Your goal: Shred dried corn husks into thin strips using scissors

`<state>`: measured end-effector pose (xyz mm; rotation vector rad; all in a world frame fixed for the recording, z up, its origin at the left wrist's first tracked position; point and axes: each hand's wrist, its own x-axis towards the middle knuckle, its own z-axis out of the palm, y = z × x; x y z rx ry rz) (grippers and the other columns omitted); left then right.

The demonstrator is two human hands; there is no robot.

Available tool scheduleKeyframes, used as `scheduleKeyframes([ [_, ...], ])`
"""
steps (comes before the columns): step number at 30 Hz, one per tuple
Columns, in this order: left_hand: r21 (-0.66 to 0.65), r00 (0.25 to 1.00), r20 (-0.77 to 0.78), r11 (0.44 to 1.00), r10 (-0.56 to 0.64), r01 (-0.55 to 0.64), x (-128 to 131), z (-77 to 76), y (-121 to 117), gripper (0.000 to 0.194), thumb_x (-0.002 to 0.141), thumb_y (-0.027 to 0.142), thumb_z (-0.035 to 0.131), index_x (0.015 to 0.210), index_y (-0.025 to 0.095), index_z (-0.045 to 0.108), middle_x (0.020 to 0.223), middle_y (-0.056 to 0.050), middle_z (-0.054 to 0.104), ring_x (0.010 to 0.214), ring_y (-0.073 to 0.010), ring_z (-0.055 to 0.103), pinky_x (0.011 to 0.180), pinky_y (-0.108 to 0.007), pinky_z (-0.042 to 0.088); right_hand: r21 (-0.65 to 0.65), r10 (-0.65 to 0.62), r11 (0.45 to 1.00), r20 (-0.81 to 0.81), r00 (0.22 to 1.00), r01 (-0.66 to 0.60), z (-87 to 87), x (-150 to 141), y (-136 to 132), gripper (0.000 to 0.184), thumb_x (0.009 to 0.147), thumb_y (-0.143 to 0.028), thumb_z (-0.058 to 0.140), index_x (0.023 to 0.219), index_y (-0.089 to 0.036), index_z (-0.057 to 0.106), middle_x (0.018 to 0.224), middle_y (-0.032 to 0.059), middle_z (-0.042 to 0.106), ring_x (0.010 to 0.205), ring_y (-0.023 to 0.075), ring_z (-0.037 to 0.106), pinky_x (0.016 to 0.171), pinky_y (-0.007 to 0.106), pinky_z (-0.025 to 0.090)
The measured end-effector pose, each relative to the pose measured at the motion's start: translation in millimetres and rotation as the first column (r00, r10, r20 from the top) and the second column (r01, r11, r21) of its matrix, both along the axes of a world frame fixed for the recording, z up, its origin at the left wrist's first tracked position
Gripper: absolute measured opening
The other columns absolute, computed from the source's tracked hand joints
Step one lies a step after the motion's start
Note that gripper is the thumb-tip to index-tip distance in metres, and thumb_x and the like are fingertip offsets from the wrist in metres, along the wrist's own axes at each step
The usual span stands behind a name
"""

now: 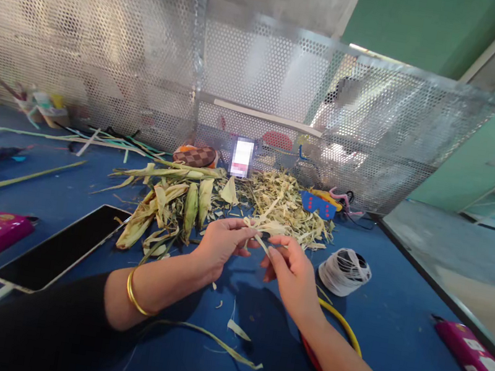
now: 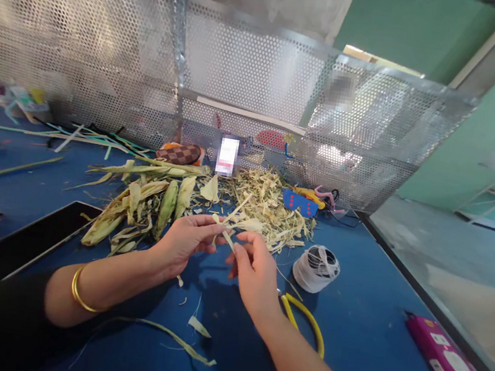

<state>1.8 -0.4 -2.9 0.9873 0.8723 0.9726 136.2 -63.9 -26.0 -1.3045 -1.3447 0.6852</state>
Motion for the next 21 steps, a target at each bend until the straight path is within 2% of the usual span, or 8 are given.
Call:
scheduleKeyframes([
  [2, 0.002, 1.0, -0.02, 1.0, 0.012, -0.012, 0, -0.6, 1, 0.014, 0.065, 0.018, 0.072, 0.073, 0.013, 0.063, 0.064, -0.003, 0.065, 0.058, -0.0121, 0.062, 0.044, -0.017, 0.044, 0.107, 0.064, 0.991, 0.187, 0.98, -0.085, 1.5, 1, -2, 0.021, 0.089, -0.03, 0.045, 0.105, -0.02, 0.056, 0.07, 0.0003, 0.064, 0.051, 0.0126, 0.059, 0.053, 0.026, 0.049],
  [5, 0.032, 0.997, -0.074, 0.999, -0.019, 0.022, 0, -1.6, 1, 0.012, 0.065, 0.018, 0.072, 0.067, 0.013, 0.061, 0.053, 0.0, 0.06, 0.046, -0.0091, 0.056, 0.041, -0.017, 0.042, 0.154, 0.145, 0.962, 0.409, 0.901, -0.224, 8.0, 3, -6, 0.023, 0.091, -0.022, 0.041, 0.102, -0.021, 0.061, 0.08, 0.0027, 0.067, 0.062, 0.0124, 0.063, 0.062, 0.025, 0.051],
  [9, 0.052, 0.99, -0.117, 0.995, -0.075, 0.082, 1, -1.8, -2, 0.01, 0.064, 0.017, 0.07, 0.061, 0.013, 0.062, 0.051, 0.001, 0.059, 0.042, -0.008, 0.053, 0.039, -0.017, 0.041, 0.184, 0.144, 0.942, 0.536, 0.832, -0.281, 17.1, 8, -9, 0.022, 0.09, -0.017, 0.044, 0.101, -0.022, 0.063, 0.078, 0.0003, 0.068, 0.066, 0.0117, 0.064, 0.065, 0.023, 0.05],
  [14, 0.043, 0.973, -0.169, 0.985, -0.158, 0.167, 3, -1.2, -5, 0.008, 0.065, 0.018, 0.068, 0.06, 0.013, 0.064, 0.05, -0.001, 0.061, 0.045, -0.0094, 0.055, 0.039, -0.016, 0.04, 0.335, -0.022, 0.917, 0.583, 0.812, -0.215, 19.2, 14, -8, 0.016, 0.088, -0.017, 0.05, 0.093, -0.022, 0.064, 0.086, 0.0025, 0.069, 0.078, 0.0141, 0.064, 0.071, 0.025, 0.049],
  [17, 0.029, 0.958, -0.205, 0.977, -0.201, 0.211, 3, -0.1, -8, 0.008, 0.065, 0.019, 0.069, 0.062, 0.013, 0.066, 0.06, -0.004, 0.066, 0.051, -0.0122, 0.061, 0.04, -0.017, 0.042, 0.373, -0.099, 0.916, 0.564, 0.82, -0.146, 19.2, 17, -5, 0.014, 0.088, -0.018, 0.05, 0.089, -0.021, 0.063, 0.083, 0.0029, 0.066, 0.078, 0.0148, 0.062, 0.071, 0.026, 0.047],
  [21, 0.018, 0.942, -0.205, 0.961, -0.265, 0.275, 3, 0.8, -10, 0.008, 0.066, 0.019, 0.069, 0.063, 0.012, 0.066, 0.063, -0.006, 0.068, 0.052, -0.0119, 0.061, 0.043, -0.019, 0.044, 0.402, -0.23, 0.916, 0.536, 0.813, -0.006, 15.8, 19, -1, 0.012, 0.088, -0.023, 0.049, 0.079, -0.02, 0.056, 0.078, 0.0035, 0.06, 0.075, 0.016, 0.058, 0.069, 0.026, 0.045],
])
